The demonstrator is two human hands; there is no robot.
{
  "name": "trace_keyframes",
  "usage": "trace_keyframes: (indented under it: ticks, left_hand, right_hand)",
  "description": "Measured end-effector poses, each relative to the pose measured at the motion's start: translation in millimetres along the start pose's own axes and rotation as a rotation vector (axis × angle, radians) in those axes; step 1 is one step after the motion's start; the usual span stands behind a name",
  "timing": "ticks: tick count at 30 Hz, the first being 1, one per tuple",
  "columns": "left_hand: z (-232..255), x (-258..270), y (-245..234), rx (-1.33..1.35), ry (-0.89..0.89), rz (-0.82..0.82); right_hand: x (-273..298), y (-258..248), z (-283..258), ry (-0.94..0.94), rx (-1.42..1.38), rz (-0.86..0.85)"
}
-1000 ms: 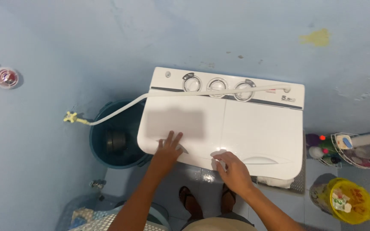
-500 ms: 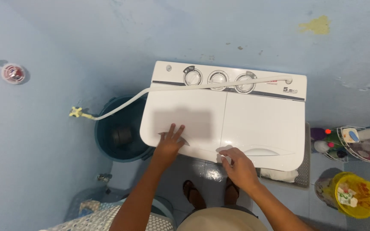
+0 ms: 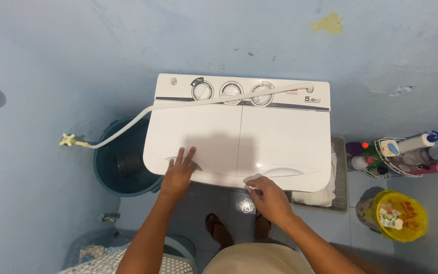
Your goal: Load clothes into the washing machine for washing.
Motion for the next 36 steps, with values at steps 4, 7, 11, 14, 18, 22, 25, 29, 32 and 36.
trace_keyframes:
  ticks: [4,7,11,14,18,22,25,29,32,36]
  left_hand:
    - [15,6,-23,-0.04,-0.032,-0.016]
    - [19,8,-21,-0.011,-0.169,-0.144]
    - [25,11,-23,0.069,-0.236,-0.086]
    - [23,19,-19,0.21,-0.326,-0.093]
    - [17,27,9,0.422,-0.41,0.075]
    - [27,33,12,0.448,-0.422,0.121]
    - [26,41,11,0.391,-0.538,0.0]
    - [27,45,-1,0.385,-0.438,-0.004]
    - [26,52,-6,0.375,-0.446,-0.086]
    - [16,70,-5,0.406,-0.482,-0.121]
  right_hand:
    - [3,-13,5,-0.017,-0.055,0.047]
    - [3,-21,12,-0.02,-0.052,0.011]
    - [1,-25,28,-0.017,-0.034,-0.044]
    - [-1,-34,30,-0.067,-0.071,-0.013]
    - [-2,-43,39,-0.099,-0.102,-0.027]
    - [-3,-45,53,-0.07,-0.137,-0.04]
    - [-3,-50,60,0.031,-0.188,-0.062]
    - [8,-49,77,0.338,-0.989,0.045]
    - [14,-40,91,0.362,-1.191,0.173]
    - [21,-13,122,0.408,-1.194,0.27]
Point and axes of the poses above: each hand's wrist, its own x-axis away from the middle knuckle, its own y-axis out of the palm, z = x × y, the point moved 5 cm from there along -x, towards the middle knuckle, and after that the axes turned 10 degrees about -y, right-handed, at the moved point
